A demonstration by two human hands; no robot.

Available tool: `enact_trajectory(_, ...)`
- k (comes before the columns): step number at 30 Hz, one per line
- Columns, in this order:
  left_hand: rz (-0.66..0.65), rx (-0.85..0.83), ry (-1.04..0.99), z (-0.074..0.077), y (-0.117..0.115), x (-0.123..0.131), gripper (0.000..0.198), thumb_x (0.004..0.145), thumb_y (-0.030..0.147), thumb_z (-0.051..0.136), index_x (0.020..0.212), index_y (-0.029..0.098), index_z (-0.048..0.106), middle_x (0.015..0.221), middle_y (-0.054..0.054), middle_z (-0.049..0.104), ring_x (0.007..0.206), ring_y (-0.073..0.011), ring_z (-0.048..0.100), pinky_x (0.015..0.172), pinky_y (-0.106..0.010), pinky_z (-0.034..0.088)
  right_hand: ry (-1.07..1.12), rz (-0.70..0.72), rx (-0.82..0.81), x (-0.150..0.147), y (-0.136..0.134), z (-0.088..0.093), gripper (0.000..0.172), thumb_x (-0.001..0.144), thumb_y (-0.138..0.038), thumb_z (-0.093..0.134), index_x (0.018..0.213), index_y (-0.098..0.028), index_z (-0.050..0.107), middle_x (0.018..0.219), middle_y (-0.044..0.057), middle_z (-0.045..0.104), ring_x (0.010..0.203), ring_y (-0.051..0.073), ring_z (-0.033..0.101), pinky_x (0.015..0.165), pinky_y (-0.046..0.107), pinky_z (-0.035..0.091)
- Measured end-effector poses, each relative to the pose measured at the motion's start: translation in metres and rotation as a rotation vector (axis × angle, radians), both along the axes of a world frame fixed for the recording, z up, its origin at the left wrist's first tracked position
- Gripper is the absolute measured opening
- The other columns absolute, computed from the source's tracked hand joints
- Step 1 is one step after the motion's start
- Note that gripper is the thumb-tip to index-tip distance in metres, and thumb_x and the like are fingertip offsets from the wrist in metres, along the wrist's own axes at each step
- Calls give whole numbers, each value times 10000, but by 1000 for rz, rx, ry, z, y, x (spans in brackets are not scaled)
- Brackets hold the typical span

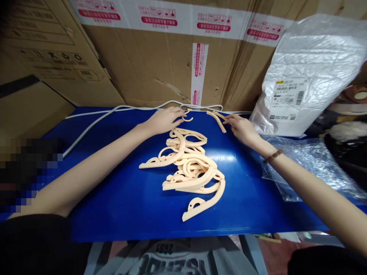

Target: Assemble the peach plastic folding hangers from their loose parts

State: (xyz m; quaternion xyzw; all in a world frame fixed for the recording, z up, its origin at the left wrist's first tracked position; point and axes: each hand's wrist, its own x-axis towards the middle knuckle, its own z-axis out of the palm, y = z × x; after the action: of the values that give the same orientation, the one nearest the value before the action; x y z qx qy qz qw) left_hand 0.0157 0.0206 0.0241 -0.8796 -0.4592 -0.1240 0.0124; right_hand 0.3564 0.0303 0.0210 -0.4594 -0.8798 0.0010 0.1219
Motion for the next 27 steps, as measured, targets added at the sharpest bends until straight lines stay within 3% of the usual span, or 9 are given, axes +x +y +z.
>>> enact_trajectory(4,-38,-21,-11,-6,-4,-1,480,1069,353,303,1150,143,727,1184,-116,686,1153,-266,616,1025,-411,459,-41,-3,-25,-12,-2,0,556,808,-71,444,1324,-174,626,1442,112,587,1264,300,611,1021,451,517)
enact_trajectory(9,-63,-57,-49,-11,-13,-2,509,1074,362,265,1241,160,701,1170,-115,675,1156,-258,602,1043,-421,439,-133,-92,-56,-24,-6,5,595,867,-142,444,1453,-193,532,1456,89,584,1299,307,586,1027,451,509)
enact_trajectory(14,-78,-103,-101,-12,-11,0,514,1072,368,255,1318,148,649,1368,-123,597,1291,-251,537,1119,-397,392,-126,-165,-28,-36,-10,13,480,985,-309,371,1392,-183,591,1323,138,664,1154,336,661,932,448,524)
enact_trajectory(18,-73,-159,-124,-14,-7,0,513,1072,360,242,1377,142,593,1422,-106,589,1341,-234,514,1141,-371,380,-111,-278,0,-43,-6,10,555,949,-513,510,1352,-141,597,1255,201,648,1046,368,674,848,460,530)
enact_trajectory(22,-59,-178,-158,-12,-12,4,570,1075,390,192,1328,113,621,1309,-124,661,1231,-257,585,1089,-398,418,-56,-320,-18,-48,7,1,430,905,-408,617,1234,-131,641,1041,154,709,962,317,678,840,404,520)
enact_trajectory(27,-49,-181,-158,-11,-18,7,571,1069,398,194,1324,146,639,1325,-114,658,1173,-273,590,1060,-439,423,-19,-341,7,-57,13,-5,412,878,-387,662,1201,-132,652,1059,143,700,962,296,678,835,375,512)
